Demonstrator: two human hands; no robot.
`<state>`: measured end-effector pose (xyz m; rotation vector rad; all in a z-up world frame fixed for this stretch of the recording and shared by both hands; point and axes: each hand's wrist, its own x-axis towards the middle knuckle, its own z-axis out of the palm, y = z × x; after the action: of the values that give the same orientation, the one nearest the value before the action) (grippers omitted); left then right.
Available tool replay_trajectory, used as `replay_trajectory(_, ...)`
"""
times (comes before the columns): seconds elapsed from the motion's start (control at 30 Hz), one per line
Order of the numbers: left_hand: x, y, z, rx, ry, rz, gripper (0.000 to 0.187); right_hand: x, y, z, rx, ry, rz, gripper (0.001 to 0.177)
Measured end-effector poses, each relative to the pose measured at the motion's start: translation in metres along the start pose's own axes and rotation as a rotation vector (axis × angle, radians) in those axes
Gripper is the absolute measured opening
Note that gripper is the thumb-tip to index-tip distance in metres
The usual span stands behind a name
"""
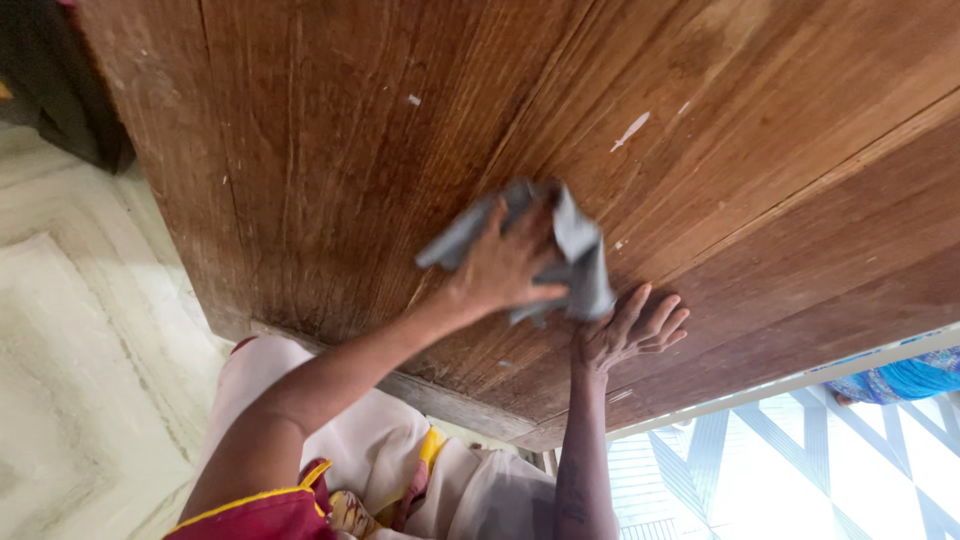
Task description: The person wipes a wooden door with a cloth, cleaning the door surface and around the metal handle.
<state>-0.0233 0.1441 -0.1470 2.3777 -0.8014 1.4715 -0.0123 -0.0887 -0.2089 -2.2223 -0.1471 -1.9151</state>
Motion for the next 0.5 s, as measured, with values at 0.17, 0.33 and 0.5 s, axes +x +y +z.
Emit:
replay_trajectory(0.17, 0.104, -0.023, -0.058, 0.056, -0.04, -0.108, 0.097, -0.002, 0.0, -0.002, -0.025, -0.004, -0.011, 0.056)
replay_trajectory(0.33, 0.101, -0.001, -0.043, 0.019, 0.018, 0.083, 0.092, -0.002, 0.002, 0.005, -0.015, 0.046, -0.02, 0.055)
replay_trajectory(0.5, 0.012, 0.025, 0.014, 0.066, -0.345, 0.162, 0.078, 0.003, -0.001, -0.002, -0.024, 0.076, -0.134, 0.08)
